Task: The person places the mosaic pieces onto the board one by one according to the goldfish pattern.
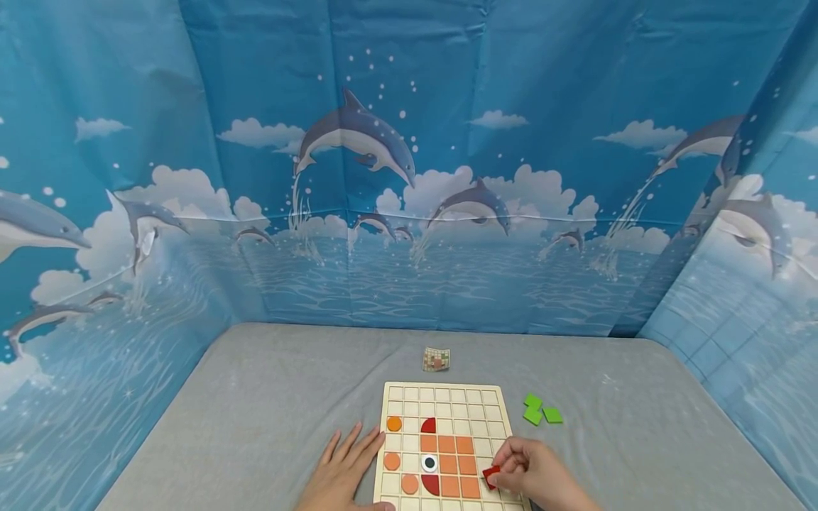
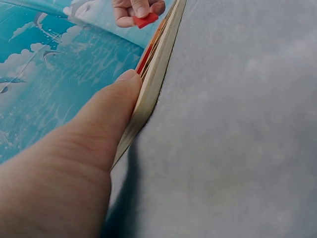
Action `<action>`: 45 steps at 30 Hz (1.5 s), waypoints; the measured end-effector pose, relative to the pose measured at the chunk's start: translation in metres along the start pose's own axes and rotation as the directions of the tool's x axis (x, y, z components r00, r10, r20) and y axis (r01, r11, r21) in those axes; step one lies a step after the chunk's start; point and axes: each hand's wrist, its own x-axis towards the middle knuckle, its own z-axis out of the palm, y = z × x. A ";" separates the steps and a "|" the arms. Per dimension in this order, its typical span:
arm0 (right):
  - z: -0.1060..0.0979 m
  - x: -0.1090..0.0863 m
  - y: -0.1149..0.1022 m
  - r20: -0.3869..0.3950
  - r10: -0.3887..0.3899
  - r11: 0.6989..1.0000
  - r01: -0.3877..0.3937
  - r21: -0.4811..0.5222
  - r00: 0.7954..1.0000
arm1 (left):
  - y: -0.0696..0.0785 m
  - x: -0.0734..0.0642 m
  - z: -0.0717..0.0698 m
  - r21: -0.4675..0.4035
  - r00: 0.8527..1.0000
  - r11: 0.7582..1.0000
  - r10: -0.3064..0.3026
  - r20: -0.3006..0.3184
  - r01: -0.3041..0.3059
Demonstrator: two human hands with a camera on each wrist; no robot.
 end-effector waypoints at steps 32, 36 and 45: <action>0.020 -0.002 0.004 -0.181 0.020 0.990 -0.045 -0.134 0.983 | 0.002 0.000 -0.004 -0.043 0.999 0.999 -0.010 0.041 0.011; 0.021 -0.002 0.005 -0.188 -0.016 0.982 -0.020 -0.188 0.982 | 0.003 0.000 -0.006 -0.055 0.999 0.998 -0.012 0.047 0.014; 0.015 -0.005 0.007 -0.085 -0.085 0.972 0.063 -0.227 0.993 | 0.002 0.000 -0.005 -0.046 0.999 0.999 -0.014 0.050 0.017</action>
